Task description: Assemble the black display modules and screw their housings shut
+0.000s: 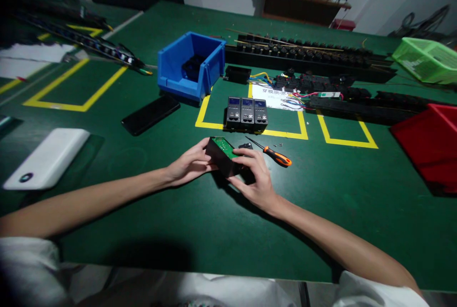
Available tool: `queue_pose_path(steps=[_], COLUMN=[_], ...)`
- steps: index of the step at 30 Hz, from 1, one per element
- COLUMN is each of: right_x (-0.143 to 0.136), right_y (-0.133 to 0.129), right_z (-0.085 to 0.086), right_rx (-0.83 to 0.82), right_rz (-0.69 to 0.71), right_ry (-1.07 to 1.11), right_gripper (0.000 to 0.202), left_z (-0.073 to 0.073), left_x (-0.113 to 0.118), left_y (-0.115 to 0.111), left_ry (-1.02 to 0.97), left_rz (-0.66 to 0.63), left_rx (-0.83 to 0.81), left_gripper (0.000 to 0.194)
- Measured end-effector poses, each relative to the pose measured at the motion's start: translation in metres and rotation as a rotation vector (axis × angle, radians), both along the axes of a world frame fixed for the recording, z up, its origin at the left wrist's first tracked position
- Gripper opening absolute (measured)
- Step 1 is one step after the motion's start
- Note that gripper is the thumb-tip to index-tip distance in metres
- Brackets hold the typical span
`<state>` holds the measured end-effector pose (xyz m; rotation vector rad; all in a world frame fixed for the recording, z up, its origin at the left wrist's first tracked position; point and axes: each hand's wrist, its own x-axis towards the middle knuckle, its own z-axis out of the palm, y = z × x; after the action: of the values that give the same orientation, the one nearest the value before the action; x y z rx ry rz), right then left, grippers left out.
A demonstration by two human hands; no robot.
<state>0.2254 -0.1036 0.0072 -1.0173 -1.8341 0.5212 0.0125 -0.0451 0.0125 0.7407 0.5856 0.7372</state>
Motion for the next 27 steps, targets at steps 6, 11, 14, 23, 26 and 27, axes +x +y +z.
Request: queue_pose_path(steps=[6,11,14,23,26,27], right_x=[0.001,-0.001,0.002,0.039,0.045,0.045], right_y=[-0.001,-0.002,0.003,0.021,0.015,0.012], right_z=[0.002,-0.004,-0.004,0.016,0.015,0.014], right_rx=[0.046,0.041,0.047,-0.081,-0.126,-0.141], right_rz=[0.070,0.151,0.176,-0.122,-0.226,-0.234], right_ry=[-0.132,-0.168,-0.230,-0.629,-0.740,-0.750], right_gripper=[0.036,0.042,0.053,0.045,0.056,0.058], left_z=[0.000,0.000,-0.001,0.000,0.000,0.000], left_x=[0.000,0.001,0.002,0.004,0.004,0.005], left_y=[-0.002,-0.002,-0.003,-0.005,-0.005,-0.006], left_ry=[0.052,0.060,0.072,0.096,0.104,0.108], left_rz=[0.024,0.036,0.070,0.143,0.145,0.143], left_rx=[0.052,0.047,0.042,0.042,0.059,0.069], left_gripper=[0.052,0.051,0.050,0.050,0.052,0.053])
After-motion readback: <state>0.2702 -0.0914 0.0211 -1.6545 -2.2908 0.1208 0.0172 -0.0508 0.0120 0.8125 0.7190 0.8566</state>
